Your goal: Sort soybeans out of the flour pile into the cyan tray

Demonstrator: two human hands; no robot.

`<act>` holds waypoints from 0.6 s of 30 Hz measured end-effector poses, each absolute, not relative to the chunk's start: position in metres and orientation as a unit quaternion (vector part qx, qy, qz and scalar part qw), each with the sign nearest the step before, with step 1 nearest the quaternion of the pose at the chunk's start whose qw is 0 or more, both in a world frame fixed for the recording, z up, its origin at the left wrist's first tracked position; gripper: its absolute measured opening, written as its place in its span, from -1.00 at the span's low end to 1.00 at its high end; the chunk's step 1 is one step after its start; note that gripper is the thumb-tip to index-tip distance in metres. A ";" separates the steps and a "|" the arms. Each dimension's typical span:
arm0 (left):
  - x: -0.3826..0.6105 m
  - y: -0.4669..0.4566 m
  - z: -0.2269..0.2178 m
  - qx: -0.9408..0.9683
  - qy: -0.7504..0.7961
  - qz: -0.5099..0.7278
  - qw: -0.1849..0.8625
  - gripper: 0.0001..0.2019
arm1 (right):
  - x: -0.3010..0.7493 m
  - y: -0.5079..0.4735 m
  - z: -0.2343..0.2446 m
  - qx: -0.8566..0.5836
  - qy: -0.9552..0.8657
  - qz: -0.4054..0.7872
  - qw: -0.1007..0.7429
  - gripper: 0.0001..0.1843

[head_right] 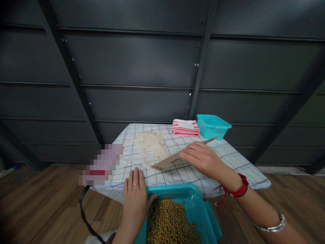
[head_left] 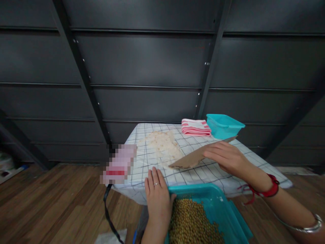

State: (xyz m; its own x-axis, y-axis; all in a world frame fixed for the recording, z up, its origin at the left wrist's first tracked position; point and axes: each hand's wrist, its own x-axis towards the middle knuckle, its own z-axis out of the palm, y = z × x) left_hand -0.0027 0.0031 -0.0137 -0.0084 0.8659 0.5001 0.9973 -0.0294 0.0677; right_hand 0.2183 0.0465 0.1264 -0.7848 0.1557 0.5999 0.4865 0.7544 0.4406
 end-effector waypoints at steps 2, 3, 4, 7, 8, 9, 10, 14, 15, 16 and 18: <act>-0.003 0.003 -0.013 -0.687 -0.678 -0.207 0.158 -0.29 | 0.223 0.039 0.126 -0.180 -0.892 -0.310 0.274 -0.70; -0.002 0.003 -0.013 -0.687 -0.679 -0.205 0.158 -0.29 | 0.225 0.035 0.126 -0.179 -0.891 -0.315 0.273 -0.70; -0.002 0.003 -0.012 -0.687 -0.679 -0.204 0.157 -0.28 | 0.227 0.031 0.125 -0.177 -0.890 -0.319 0.272 -0.70; -0.002 0.002 -0.011 -0.688 -0.680 -0.200 0.156 -0.28 | 0.234 0.023 0.125 -0.181 -0.886 -0.330 0.271 -0.67; -0.002 0.002 -0.010 -0.689 -0.679 -0.200 0.156 -0.28 | 0.237 0.021 0.125 -0.188 -0.882 -0.333 0.275 -0.65; -0.002 0.002 -0.010 -0.689 -0.679 -0.200 0.156 -0.28 | 0.238 0.021 0.125 -0.197 -0.878 -0.334 0.281 -0.63; -0.002 0.002 -0.010 -0.689 -0.679 -0.200 0.156 -0.28 | 0.240 0.021 0.125 -0.206 -0.873 -0.335 0.290 -0.62; -0.002 0.001 -0.011 -0.687 -0.681 -0.200 0.156 -0.29 | 0.240 0.023 0.121 -0.220 -0.865 -0.332 0.307 -0.58; -0.002 0.001 -0.011 -0.687 -0.681 -0.200 0.156 -0.29 | 0.239 0.023 0.120 -0.217 -0.868 -0.328 0.304 -0.58; -0.002 0.001 -0.011 -0.687 -0.681 -0.201 0.156 -0.30 | 0.238 0.023 0.118 -0.217 -0.872 -0.322 0.298 -0.59; -0.002 0.001 -0.011 -0.687 -0.680 -0.203 0.157 -0.30 | 0.235 0.021 0.116 -0.217 -0.878 -0.315 0.287 -0.62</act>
State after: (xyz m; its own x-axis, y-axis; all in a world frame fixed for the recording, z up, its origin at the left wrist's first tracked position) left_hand -0.0017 0.0014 -0.0113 -0.0074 0.8708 0.4915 0.9979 -0.0255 0.0602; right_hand 0.2355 0.0214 0.1160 -0.7409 0.2009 0.6409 0.5621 0.7078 0.4279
